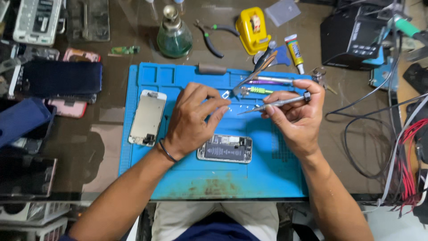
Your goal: The person uses a metal spudger to pry and lift internal components inside a disassembled smartphone on a blue work mat. They repeatedly probe connectors and small parts, occasionally switching to a screwdriver to adjust screws, while other phone parts and tools remain on the cluttered workbench.
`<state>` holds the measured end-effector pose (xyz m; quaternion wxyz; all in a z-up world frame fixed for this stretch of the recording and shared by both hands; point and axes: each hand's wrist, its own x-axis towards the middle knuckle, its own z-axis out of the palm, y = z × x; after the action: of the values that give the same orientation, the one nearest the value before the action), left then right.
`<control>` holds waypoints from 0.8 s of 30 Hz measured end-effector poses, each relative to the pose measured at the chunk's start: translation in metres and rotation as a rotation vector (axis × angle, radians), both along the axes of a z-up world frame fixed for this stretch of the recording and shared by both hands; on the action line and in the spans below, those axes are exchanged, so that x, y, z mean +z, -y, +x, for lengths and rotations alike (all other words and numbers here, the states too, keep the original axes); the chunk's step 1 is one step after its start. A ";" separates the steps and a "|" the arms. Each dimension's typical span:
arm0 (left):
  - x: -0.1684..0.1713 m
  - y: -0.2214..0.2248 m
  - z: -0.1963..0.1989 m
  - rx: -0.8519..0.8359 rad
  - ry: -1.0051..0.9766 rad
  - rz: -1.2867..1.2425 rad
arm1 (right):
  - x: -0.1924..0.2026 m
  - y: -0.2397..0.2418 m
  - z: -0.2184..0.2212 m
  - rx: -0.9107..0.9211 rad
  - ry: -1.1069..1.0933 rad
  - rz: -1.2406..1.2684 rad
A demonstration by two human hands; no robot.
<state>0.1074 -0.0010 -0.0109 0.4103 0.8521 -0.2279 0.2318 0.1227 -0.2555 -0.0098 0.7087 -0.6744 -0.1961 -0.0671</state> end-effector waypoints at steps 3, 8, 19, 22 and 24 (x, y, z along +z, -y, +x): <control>0.023 -0.011 -0.008 -0.054 0.007 0.071 | 0.005 0.001 0.000 0.022 0.046 -0.020; 0.021 -0.020 -0.041 -0.079 0.062 0.474 | 0.010 0.002 -0.008 0.087 0.070 0.003; -0.005 -0.025 -0.047 -0.079 0.189 0.210 | 0.005 -0.004 -0.009 0.170 0.089 -0.057; -0.001 -0.024 -0.045 -0.064 0.176 0.113 | 0.004 -0.007 -0.013 0.186 0.070 -0.065; 0.004 -0.022 -0.044 -0.067 0.178 0.074 | 0.003 -0.012 -0.015 0.193 0.062 -0.073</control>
<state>0.0634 0.0212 -0.0067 0.3640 0.8346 -0.3004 0.2840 0.1082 -0.2436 -0.0065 0.6802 -0.6754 -0.2844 -0.0122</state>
